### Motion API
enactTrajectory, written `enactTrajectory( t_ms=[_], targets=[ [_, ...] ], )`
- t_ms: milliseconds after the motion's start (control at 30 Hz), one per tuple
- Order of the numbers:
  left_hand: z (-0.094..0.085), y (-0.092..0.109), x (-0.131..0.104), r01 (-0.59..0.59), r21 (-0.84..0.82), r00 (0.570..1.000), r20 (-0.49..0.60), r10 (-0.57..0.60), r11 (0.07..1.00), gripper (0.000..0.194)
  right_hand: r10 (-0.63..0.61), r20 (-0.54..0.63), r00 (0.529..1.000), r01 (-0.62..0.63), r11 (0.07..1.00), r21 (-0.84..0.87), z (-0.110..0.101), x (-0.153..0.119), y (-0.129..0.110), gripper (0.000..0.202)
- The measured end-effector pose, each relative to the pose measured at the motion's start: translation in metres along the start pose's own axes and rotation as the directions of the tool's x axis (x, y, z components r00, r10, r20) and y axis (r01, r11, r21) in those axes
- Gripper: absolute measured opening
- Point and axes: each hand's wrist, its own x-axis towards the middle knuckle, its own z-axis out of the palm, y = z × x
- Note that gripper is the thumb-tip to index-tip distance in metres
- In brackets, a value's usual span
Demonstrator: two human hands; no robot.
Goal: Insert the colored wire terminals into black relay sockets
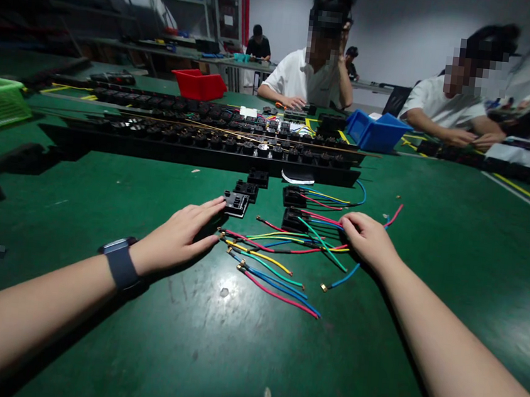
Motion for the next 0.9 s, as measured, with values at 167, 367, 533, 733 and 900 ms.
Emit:
enactTrajectory(
  t_ms=[167,367,533,733,900],
  targets=[
    [-0.0003,0.0015,-0.0004,0.007,0.002,1.000,-0.026,-0.007,1.000,0.054,0.003,-0.001,1.000,-0.003,1.000,-0.002,0.0011,0.0011,0.0012,0.033],
    [-0.0005,-0.0012,0.0022,0.027,-0.009,1.000,-0.010,-0.027,1.000,0.060,0.001,0.004,1.000,-0.001,1.000,0.000,0.0011,0.0005,0.0024,0.034],
    [0.0010,-0.0059,0.0051,0.030,-0.003,0.999,0.038,-0.030,1.000,0.064,-0.004,0.007,1.000,0.004,1.000,0.007,0.0016,0.0007,0.0031,0.033],
    [-0.0006,-0.0013,0.0043,0.030,0.003,0.999,-0.040,-0.029,1.000,0.051,-0.017,0.003,1.000,0.017,1.000,0.000,0.0022,0.0013,0.0025,0.034],
    [-0.0057,0.0036,0.0022,0.082,0.005,0.986,-0.143,-0.081,0.997,0.032,-0.029,-0.015,0.999,0.029,1.000,-0.006,0.0037,0.0024,0.0049,0.034]
  ],
)
